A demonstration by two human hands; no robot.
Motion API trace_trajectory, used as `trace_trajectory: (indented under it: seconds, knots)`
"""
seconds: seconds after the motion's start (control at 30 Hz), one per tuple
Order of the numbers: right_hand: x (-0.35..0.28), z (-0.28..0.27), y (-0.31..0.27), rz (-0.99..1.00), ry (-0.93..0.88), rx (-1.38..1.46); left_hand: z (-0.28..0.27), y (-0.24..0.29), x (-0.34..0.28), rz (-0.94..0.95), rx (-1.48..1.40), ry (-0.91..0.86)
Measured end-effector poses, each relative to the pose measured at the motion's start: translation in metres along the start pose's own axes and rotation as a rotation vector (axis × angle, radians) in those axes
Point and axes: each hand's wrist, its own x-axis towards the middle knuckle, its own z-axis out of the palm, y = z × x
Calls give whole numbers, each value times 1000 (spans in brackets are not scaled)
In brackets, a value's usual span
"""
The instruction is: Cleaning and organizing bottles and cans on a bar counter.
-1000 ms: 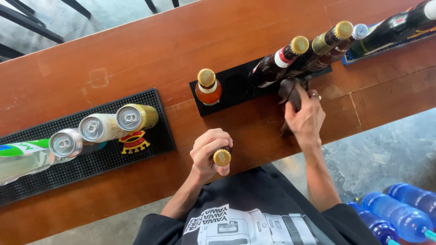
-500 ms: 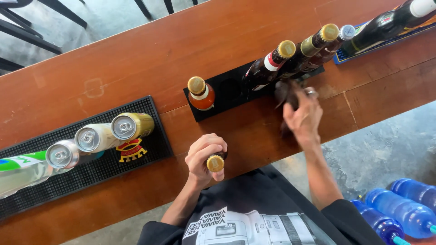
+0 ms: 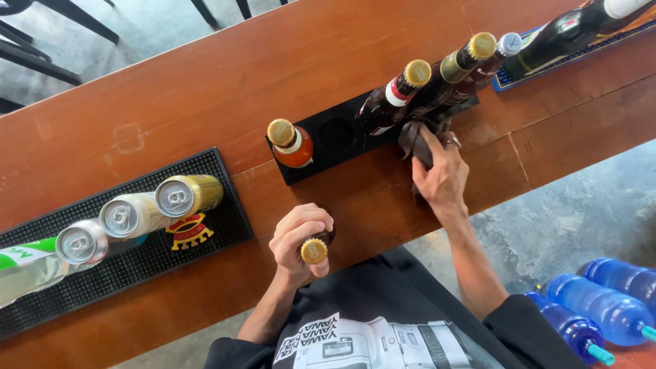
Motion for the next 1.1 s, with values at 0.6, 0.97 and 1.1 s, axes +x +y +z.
trace_trajectory:
  seconds: [0.6, 0.97, 1.1]
  knots:
    - [8, 0, -6, 303, 77, -115, -3, -2, -1, 23, -14, -3]
    - [-5, 7, -117, 71, -402, 146, -3, -1, 0, 0, -23, -17]
    - [20, 5, -129, 97, -540, 1, -2, 1, 1, -6, -18, -16]
